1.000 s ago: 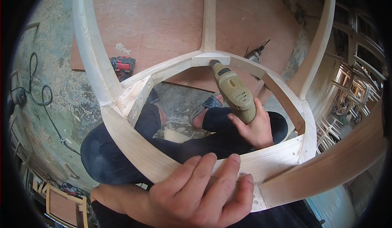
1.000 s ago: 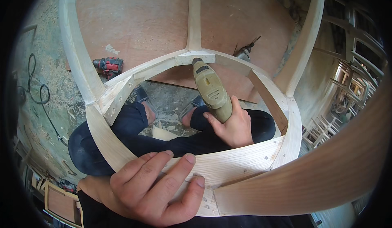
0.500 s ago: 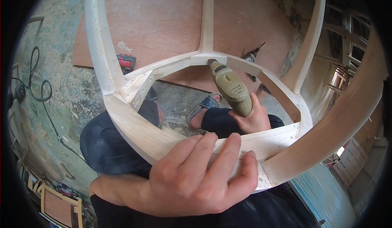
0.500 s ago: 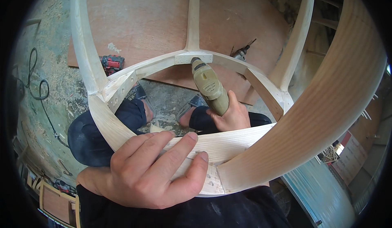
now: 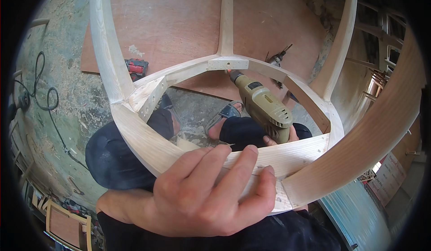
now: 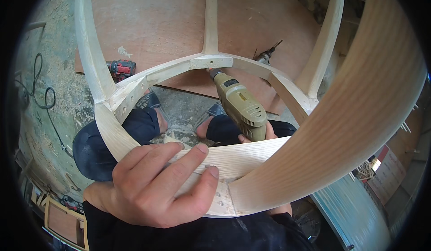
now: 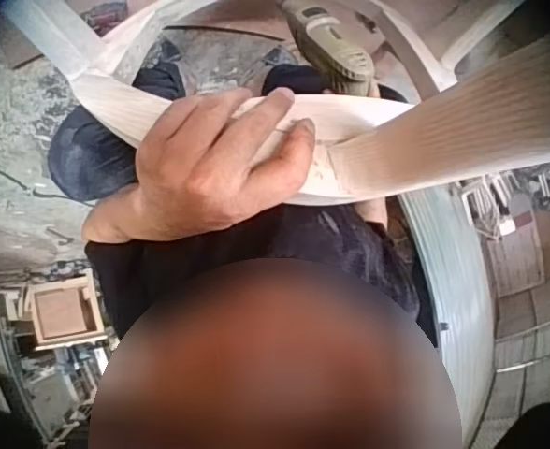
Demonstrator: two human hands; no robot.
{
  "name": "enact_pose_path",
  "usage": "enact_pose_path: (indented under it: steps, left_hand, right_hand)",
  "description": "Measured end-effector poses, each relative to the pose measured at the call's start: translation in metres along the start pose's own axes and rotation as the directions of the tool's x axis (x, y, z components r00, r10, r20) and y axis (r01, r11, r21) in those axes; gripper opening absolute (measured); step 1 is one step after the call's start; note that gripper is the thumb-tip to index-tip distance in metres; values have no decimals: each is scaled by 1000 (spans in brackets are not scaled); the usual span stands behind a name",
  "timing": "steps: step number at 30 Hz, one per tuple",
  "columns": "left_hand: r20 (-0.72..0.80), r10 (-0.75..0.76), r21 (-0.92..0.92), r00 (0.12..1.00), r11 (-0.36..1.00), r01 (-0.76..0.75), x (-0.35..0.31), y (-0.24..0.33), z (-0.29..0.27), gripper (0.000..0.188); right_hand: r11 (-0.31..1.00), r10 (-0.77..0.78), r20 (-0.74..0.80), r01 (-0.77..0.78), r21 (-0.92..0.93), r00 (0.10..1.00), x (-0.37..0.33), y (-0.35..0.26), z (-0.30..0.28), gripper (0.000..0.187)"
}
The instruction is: Drilling holes into a wooden chair frame using an electric drill.
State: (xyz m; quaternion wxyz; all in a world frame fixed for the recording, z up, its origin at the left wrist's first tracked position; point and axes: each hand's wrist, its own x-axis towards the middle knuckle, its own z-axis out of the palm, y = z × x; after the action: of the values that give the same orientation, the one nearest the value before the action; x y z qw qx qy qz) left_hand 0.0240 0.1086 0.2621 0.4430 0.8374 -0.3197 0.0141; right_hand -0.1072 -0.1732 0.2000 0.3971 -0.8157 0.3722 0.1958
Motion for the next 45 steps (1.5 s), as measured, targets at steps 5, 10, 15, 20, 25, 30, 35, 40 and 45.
enact_pose_path:
  steps: [5, 10, 15, 20, 25, 30, 35, 40, 45]
  left_hand:
    - [28, 5, -20, 1000, 1000, -4, 4, 1, -1, 21]
    - [68, 22, 9, 997, 1000, -22, 3, 0, -4, 23]
    - [84, 30, 2, 996, 1000, -30, 5, 0, -4, 24]
    - [116, 41, -19, 992, 999, -39, 7, -3, -7, 22]
    - [198, 65, 18, 978, 997, -70, 13, -2, -12, 22]
    - [220, 72, 5, 973, 997, -75, 15, -2, -14, 21]
    - [233, 76, 10, 969, 997, -81, 15, -3, -14, 22]
    - [258, 67, 3, 964, 998, -71, 16, -2, -17, 22]
    - [260, 67, -6, 963, 998, -68, 14, -2, -17, 23]
  right_hand:
    - [998, -55, 46, 56, -10, 997, 14, 9, 0, 66]
    - [996, -82, 119, 87, -33, 990, 26, 4, 9, 57]
    - [987, -144, 146, 152, -47, 979, 27, -4, 9, 56]
    - [998, -56, 167, 61, -27, 984, 26, -12, 6, 61]
    - [999, -39, 184, 34, 31, 982, 28, -10, 8, 67]
    - [998, -44, 204, 35, 52, 978, 31, -9, 3, 64]
    - [996, -64, 242, 49, 68, 968, 35, -19, -1, 63]
    - [987, -158, 277, 155, 34, 948, 47, -24, -10, 63]
    - [995, -99, 369, 91, 40, 924, 61, -32, -21, 67]
